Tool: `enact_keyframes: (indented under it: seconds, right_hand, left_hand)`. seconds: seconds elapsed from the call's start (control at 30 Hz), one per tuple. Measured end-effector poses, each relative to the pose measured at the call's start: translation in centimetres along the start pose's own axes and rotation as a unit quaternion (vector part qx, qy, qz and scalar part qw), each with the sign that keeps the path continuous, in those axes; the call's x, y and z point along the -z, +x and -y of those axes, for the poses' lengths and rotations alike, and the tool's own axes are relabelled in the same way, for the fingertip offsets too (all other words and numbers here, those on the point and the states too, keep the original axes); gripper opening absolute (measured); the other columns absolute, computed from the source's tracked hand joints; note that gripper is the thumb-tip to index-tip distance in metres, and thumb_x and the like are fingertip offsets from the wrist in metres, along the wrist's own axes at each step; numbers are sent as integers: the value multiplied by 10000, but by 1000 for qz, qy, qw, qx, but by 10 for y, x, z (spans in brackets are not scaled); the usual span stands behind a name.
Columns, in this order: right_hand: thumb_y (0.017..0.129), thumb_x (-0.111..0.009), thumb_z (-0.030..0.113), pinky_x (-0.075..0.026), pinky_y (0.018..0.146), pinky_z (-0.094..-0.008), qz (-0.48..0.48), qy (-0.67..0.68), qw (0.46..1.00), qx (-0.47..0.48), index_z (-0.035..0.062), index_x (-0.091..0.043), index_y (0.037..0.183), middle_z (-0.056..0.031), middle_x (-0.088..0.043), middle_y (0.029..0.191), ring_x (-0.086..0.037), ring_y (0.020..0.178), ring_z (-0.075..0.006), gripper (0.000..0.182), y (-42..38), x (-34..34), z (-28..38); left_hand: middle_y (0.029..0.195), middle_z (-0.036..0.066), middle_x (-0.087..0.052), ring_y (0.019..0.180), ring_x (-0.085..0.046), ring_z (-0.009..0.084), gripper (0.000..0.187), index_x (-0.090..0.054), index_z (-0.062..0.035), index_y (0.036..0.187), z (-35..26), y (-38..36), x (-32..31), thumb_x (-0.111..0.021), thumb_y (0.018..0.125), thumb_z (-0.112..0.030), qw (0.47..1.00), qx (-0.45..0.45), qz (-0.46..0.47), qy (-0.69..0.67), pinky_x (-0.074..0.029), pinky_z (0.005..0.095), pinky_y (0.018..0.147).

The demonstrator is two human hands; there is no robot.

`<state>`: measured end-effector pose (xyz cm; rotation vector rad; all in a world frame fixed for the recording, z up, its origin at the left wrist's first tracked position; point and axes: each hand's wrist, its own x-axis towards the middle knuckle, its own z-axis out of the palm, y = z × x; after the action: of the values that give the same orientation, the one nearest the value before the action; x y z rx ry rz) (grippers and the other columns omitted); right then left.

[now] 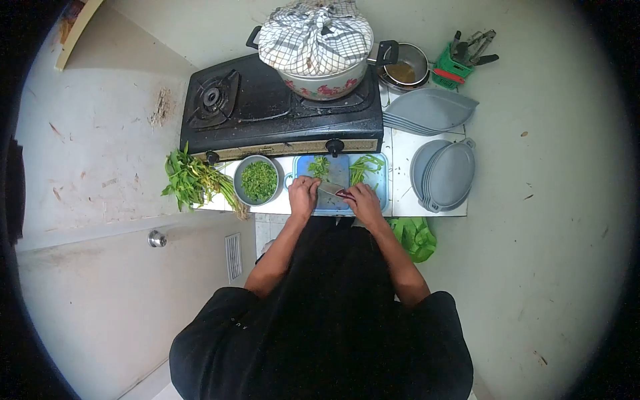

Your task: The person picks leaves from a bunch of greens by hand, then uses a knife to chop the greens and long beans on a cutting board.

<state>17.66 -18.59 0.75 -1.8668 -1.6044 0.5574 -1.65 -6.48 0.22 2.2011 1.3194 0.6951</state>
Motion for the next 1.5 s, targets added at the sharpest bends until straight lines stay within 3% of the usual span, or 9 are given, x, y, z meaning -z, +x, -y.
enact_keyframes:
  seconds: [0.27,0.33,0.47,0.57,0.9,1.2,1.3,1.47,1.5]
  right_hand:
    - [874,-755,212,-494,855,-474,-4,48,999,-9,47,-671,1065,-132,-620,996,-606,974,-380,266,-2,14,5]
    - [907,-732,229,-503,847,-472,11,75,997,-23,40,-684,1077,-145,-635,986,-628,955,-383,259,-1,21,5]
    - [953,-689,245,-511,841,-477,27,106,993,-51,35,-694,1115,-162,-653,999,-647,957,-392,266,6,33,2]
    - [988,-644,270,-516,840,-478,55,133,986,-81,35,-697,1143,-168,-659,1022,-653,966,-400,286,11,44,2]
    - [1021,-593,339,-521,865,-465,177,39,983,-20,73,-734,1142,-160,-693,1067,-653,1026,-389,324,19,20,-24]
    - [1025,-584,361,-528,842,-486,42,22,998,-34,47,-721,1100,-174,-697,1032,-660,985,-396,350,42,28,-24]
    - [1027,-593,316,-524,825,-483,50,52,995,-76,34,-715,1092,-184,-689,1021,-654,962,-414,314,28,38,-16]
    - [1029,-597,240,-511,803,-473,-12,108,987,-115,-5,-702,1107,-199,-673,985,-649,930,-418,278,-6,27,-12]
    - [1027,-600,220,-514,795,-467,-34,119,984,-126,-14,-698,1101,-202,-674,978,-650,918,-420,264,-12,23,-13]
  left_hand:
    - [953,135,-715,930,-663,344,108,-793,-76,978,16,24,9,-735,910,-137,999,28,-37,-8,-512,437,832]
    - [951,137,-720,934,-692,295,117,-777,-39,996,17,29,9,-726,937,-125,989,56,-51,-130,-532,388,849]
    - [976,113,-739,933,-711,204,160,-743,15,1058,27,35,6,-708,977,-119,969,94,-75,-216,-539,319,845]
    - [1017,84,-749,896,-706,122,209,-693,47,1145,30,37,11,-686,1008,-111,899,175,-42,-399,-528,246,807]
    - [962,87,-743,860,-696,117,197,-706,75,1098,22,25,43,-695,993,-92,904,229,-4,-362,-544,249,796]
    - [972,83,-755,878,-689,122,196,-739,54,1105,27,4,20,-716,972,-88,919,197,86,-332,-541,263,813]
    - [978,172,-772,861,-729,199,196,-768,22,1050,11,1,9,-762,932,-133,953,188,62,-229,-561,324,800]
    - [1001,168,-772,918,-730,254,207,-771,8,1064,-13,0,-11,-765,920,-142,965,176,28,-195,-547,353,854]
    - [985,175,-765,919,-720,283,180,-772,7,1040,-13,0,-15,-757,914,-121,985,99,-2,-142,-542,372,855]
